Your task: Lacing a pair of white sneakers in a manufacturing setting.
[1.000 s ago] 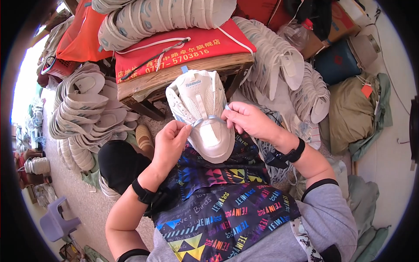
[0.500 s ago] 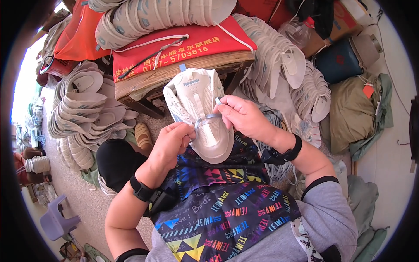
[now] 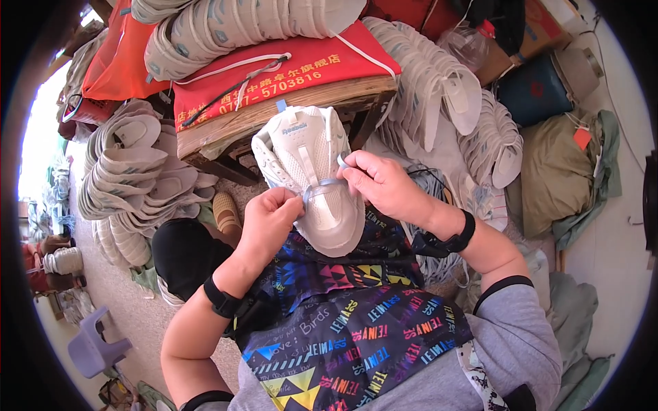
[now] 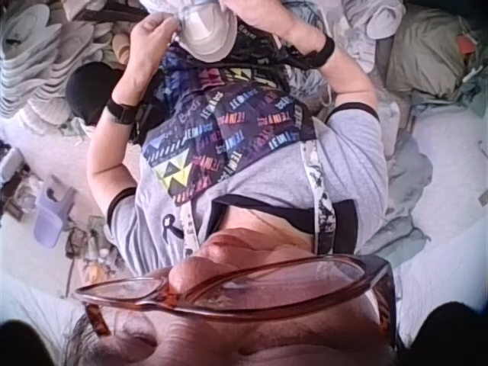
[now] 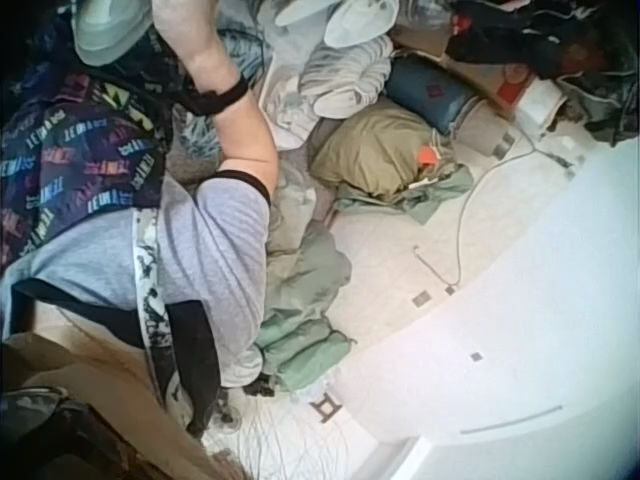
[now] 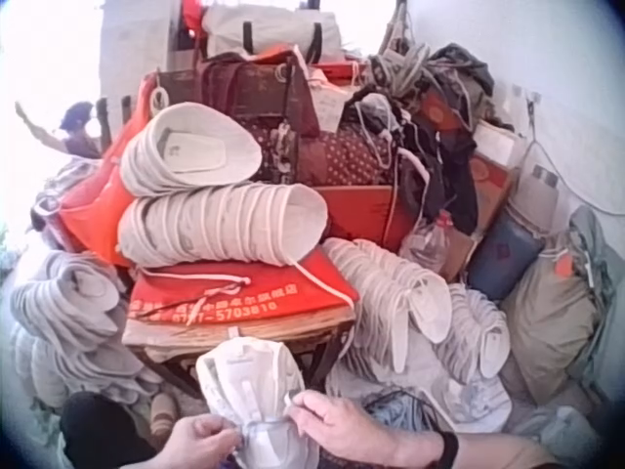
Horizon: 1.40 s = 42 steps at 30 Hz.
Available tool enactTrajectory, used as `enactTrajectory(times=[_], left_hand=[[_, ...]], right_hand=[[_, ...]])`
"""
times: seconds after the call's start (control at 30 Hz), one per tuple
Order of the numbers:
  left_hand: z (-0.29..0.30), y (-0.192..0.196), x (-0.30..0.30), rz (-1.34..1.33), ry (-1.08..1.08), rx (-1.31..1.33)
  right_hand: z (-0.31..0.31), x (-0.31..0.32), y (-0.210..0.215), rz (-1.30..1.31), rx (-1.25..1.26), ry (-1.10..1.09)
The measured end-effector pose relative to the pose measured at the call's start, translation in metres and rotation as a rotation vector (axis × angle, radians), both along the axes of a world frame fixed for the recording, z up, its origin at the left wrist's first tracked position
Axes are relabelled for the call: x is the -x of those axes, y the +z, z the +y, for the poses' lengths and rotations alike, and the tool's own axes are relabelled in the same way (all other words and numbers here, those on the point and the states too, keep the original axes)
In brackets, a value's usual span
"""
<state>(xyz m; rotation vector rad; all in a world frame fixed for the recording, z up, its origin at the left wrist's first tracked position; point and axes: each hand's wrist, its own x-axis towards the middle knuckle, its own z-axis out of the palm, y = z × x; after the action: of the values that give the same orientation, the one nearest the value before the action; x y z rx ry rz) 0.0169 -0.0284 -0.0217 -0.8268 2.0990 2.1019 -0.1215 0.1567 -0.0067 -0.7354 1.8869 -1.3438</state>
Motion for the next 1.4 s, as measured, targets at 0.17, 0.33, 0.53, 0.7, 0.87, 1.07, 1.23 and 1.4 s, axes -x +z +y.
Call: enactTrajectory(times=[0.17, 0.33, 0.53, 0.7, 0.87, 1.07, 1.23, 1.4], left_hand=[[-0.002, 0.001, -0.003, 0.139, -0.113, 0.516], [-0.002, 0.013, 0.000, 0.274, -0.209, 0.834], [-0.009, 0.006, 0.000, 0.299, -0.217, 0.811], [-0.008, 0.016, -0.001, 0.147, -0.292, 0.676], [-0.018, 0.050, 0.014, 0.427, -0.397, 1.287], [-0.024, 0.058, 0.028, 0.309, -0.651, 1.209], [-0.025, 0.057, 0.032, 0.321, -0.754, 1.293], [-0.025, 0.048, 0.025, 0.349, -0.685, 1.164]], right_hand=[[0.008, 0.001, -0.003, 0.268, -0.026, 0.149], [0.004, -0.002, -0.008, 0.419, 0.162, 0.104], [0.000, -0.002, 0.004, 0.096, 0.095, -0.014], [0.001, 0.001, -0.012, -0.079, 0.225, -0.087], [0.005, -0.002, -0.005, 0.004, -0.032, 0.108], [0.001, -0.007, 0.000, 0.112, -0.048, 0.185], [-0.005, -0.009, -0.013, 0.152, 0.044, 0.052], [-0.010, -0.005, -0.022, 0.400, 0.219, -0.015]])
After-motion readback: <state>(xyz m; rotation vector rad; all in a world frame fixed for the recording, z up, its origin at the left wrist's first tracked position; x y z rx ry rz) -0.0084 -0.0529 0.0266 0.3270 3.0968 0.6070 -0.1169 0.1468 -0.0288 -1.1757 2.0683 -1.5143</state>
